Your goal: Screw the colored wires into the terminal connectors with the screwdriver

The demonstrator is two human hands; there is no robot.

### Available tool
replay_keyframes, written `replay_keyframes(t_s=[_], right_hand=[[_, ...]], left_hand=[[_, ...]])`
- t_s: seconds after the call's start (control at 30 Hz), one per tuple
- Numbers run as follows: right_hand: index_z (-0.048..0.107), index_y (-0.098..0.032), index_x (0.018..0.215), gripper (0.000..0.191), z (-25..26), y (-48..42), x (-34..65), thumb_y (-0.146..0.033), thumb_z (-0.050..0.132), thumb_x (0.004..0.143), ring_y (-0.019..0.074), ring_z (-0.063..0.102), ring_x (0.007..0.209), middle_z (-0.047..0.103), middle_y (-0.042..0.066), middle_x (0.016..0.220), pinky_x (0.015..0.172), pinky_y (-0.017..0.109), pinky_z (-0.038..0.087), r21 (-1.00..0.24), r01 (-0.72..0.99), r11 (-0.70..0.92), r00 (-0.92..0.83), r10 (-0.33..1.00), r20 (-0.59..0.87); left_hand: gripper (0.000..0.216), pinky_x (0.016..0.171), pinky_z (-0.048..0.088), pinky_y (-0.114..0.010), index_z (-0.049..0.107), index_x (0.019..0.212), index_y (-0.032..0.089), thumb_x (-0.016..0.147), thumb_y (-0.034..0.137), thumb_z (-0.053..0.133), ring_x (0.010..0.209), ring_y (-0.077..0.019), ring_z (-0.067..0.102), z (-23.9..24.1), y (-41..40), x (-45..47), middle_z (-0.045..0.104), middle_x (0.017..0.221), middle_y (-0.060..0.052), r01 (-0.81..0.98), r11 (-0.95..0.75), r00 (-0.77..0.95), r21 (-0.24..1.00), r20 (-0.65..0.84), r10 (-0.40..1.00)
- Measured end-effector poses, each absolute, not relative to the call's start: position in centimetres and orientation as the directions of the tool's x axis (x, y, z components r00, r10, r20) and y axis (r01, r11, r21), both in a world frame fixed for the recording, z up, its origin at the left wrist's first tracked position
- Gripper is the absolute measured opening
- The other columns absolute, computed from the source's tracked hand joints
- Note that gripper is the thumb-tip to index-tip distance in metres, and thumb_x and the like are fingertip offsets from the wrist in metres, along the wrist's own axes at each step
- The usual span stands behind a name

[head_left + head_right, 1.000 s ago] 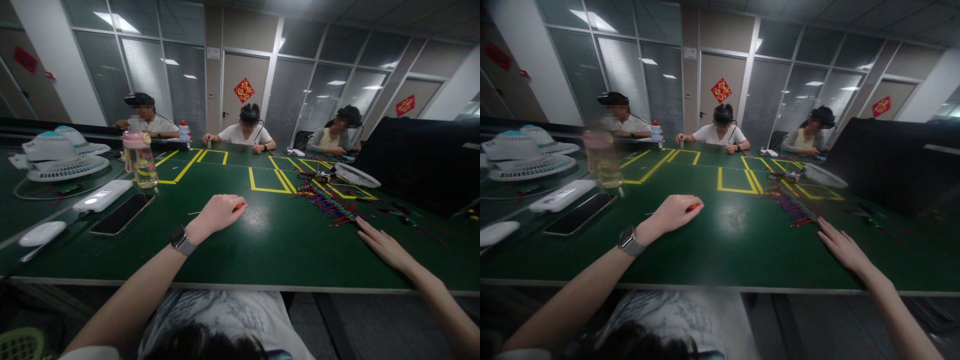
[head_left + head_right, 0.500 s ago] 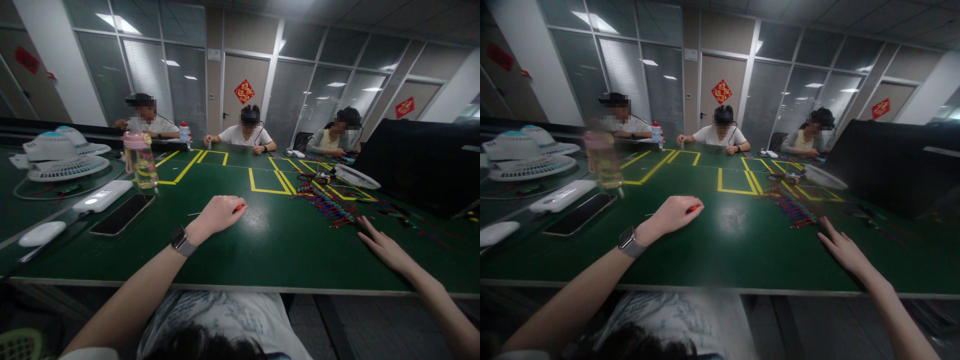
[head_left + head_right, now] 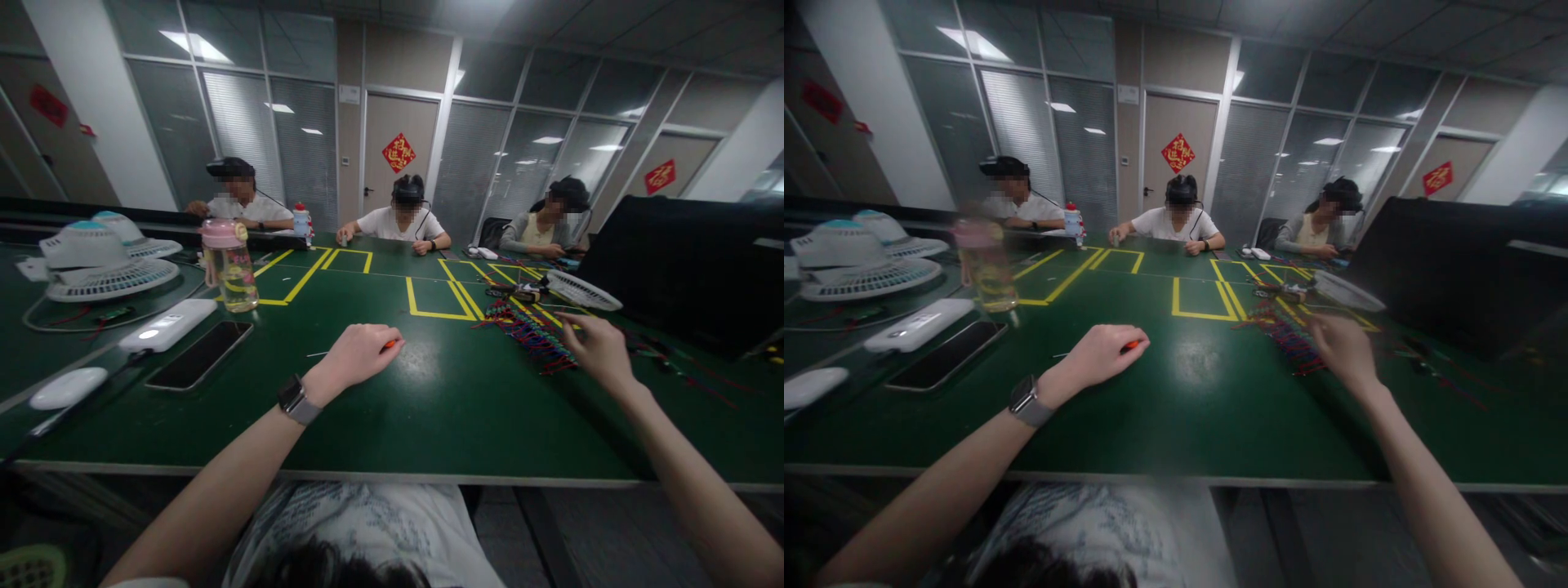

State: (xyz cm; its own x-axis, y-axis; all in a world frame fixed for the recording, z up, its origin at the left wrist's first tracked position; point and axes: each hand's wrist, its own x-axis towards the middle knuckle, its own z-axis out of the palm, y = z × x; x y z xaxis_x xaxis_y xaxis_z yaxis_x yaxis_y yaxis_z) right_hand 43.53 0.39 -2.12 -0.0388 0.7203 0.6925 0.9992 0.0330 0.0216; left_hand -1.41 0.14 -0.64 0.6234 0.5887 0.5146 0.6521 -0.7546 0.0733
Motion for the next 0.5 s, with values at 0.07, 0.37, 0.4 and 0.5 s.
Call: replay_keyframes(t_s=[0.07, 0.37, 0.4, 0.5], right_hand=[[0.069, -0.010, 0.112, 0.040, -0.9, 2.9, 41.4, -0.027, 0.038, 0.092, 0.0284, 0.066, 0.101, 0.071, 0.016, 0.111, 0.091, 0.038, 0.049, 0.025, 0.995, 0.100, -0.095, 0.786, 0.611], [0.075, -0.013, 0.103, 0.043, -1.4, 12.4, 38.1, -0.005, 0.046, 0.073, 0.0251, 0.068, 0.103, 0.074, 0.011, 0.107, 0.091, 0.030, 0.050, -0.004, 0.999, 0.051, -0.048, 0.964, 0.260], [0.076, -0.014, 0.101, 0.041, -1.6, 12.8, 38.1, -0.006, 0.046, 0.073, 0.0248, 0.068, 0.102, 0.075, 0.010, 0.104, 0.091, 0.029, 0.050, -0.002, 0.999, 0.039, -0.038, 0.968, 0.248], [0.077, -0.017, 0.096, 0.039, -2.0, 13.6, 38.3, -0.007, 0.048, 0.073, 0.0232, 0.068, 0.101, 0.076, 0.008, 0.097, 0.089, 0.027, 0.050, 0.008, 1.000, 0.013, -0.015, 0.975, 0.221]], left_hand=[[0.028, 0.069, 0.047, -0.025, 0.067, 0.093, 0.017, 0.097, 0.031, 0.043, 0.076, -0.0159, 0.066, -0.6, 0.1, -1.4, 0.071, 0.086, -0.004, 0.654, -0.752, 0.621, 0.080, 0.512, 0.594], [0.027, 0.071, 0.049, -0.026, 0.067, 0.093, 0.018, 0.097, 0.031, 0.044, 0.078, -0.0163, 0.067, -0.5, 0.0, -1.5, 0.071, 0.089, -0.003, 0.662, -0.743, 0.609, 0.100, 0.507, 0.610], [0.027, 0.071, 0.048, -0.026, 0.067, 0.093, 0.018, 0.097, 0.031, 0.044, 0.078, -0.0164, 0.067, -0.5, 0.0, -1.5, 0.071, 0.089, -0.004, 0.662, -0.743, 0.608, 0.099, 0.508, 0.610], [0.027, 0.071, 0.048, -0.026, 0.067, 0.093, 0.018, 0.097, 0.031, 0.044, 0.078, -0.0163, 0.067, -0.5, 0.0, -1.5, 0.071, 0.088, -0.004, 0.661, -0.744, 0.609, 0.094, 0.512, 0.606]])
